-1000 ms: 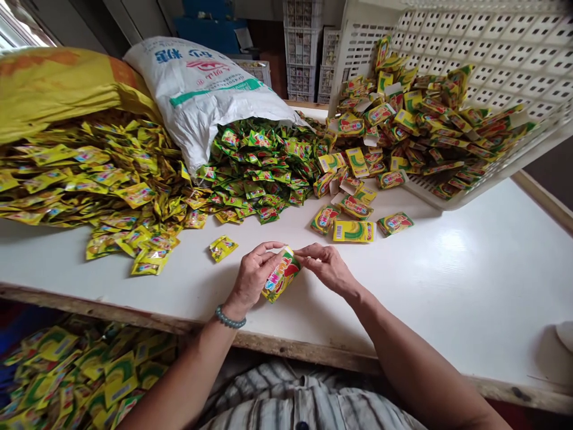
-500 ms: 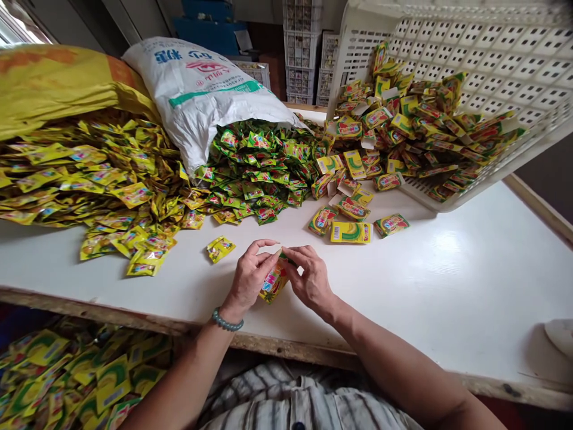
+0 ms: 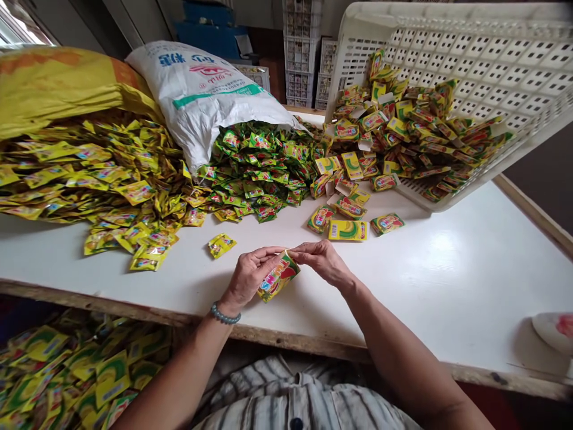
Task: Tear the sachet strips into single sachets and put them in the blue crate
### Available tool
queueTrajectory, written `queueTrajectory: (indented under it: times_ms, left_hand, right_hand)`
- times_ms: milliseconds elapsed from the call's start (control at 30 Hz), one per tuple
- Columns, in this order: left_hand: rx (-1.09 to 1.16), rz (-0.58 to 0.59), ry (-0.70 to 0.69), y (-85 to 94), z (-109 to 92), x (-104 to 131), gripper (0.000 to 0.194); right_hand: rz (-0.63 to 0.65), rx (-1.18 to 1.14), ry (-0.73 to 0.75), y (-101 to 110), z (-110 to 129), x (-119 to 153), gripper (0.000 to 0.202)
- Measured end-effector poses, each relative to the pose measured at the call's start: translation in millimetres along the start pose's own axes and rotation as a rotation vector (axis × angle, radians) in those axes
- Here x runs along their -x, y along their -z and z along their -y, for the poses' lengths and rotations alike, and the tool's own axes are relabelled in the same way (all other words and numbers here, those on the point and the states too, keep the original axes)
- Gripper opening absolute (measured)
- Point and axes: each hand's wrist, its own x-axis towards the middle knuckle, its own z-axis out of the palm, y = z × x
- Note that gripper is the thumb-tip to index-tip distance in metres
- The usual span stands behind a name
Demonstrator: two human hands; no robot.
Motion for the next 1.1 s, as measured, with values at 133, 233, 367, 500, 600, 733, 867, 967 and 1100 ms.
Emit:
queueTrajectory:
  times_ms: [133,233,367,500,600,733,867,967,1100]
  left_hand:
    - [-0.037,0.004,-0.014,-1.6,0.8,-1.1,0.043]
    - [-0.051,-0.020,-0.040,-1.2,2.3,-3.5,0.042]
    - [-0.074,-0.026,-0.045,0.7,1.9,-5.5,0.041]
    - [-0.053,-0.008,-0.036,1.8,1.2,-4.9,0.039]
    - [-0.036,0.029,-0.023,2.5,1.7,-3.2,0.036]
    - [-0.029,0.027,-0.029,3.2,2.9,-1.3,0.035]
    - [-0.042,0.027,-0.048,2.4,3.4,-1.7,0.033]
    - [-0.077,0.047,-0.061,0.7,3.1,-2.7,0.029]
    - [-0.116,0.063,-0.066,-2.3,2.7,-2.6,0.028]
  right_hand:
    - [-0.051,0.033,-0.015,-0.6,-5.3,-2.3,0.027]
    - [-0.069,-0.098,-0.033,4.0,-5.4,-3.4,0.036]
    - [-0.066,-0.113,-0.032,5.1,-3.1,-3.5,0.041]
    - [0.007,-0.122,-0.058,1.4,-2.5,-2.6,0.039]
    - [-0.004,-0.138,-0.090,1.7,-2.5,-2.2,0.036]
    - [-0.025,-0.138,-0.116,2.5,-1.8,-2.1,0.034]
    - [-0.033,-0.072,-0.093,2.5,-0.4,-0.7,0.030]
    - [-0.021,0.052,-0.057,4.2,1.2,1.5,0.022]
    - [0.012,0.211,0.077,7.3,4.0,3.7,0.014]
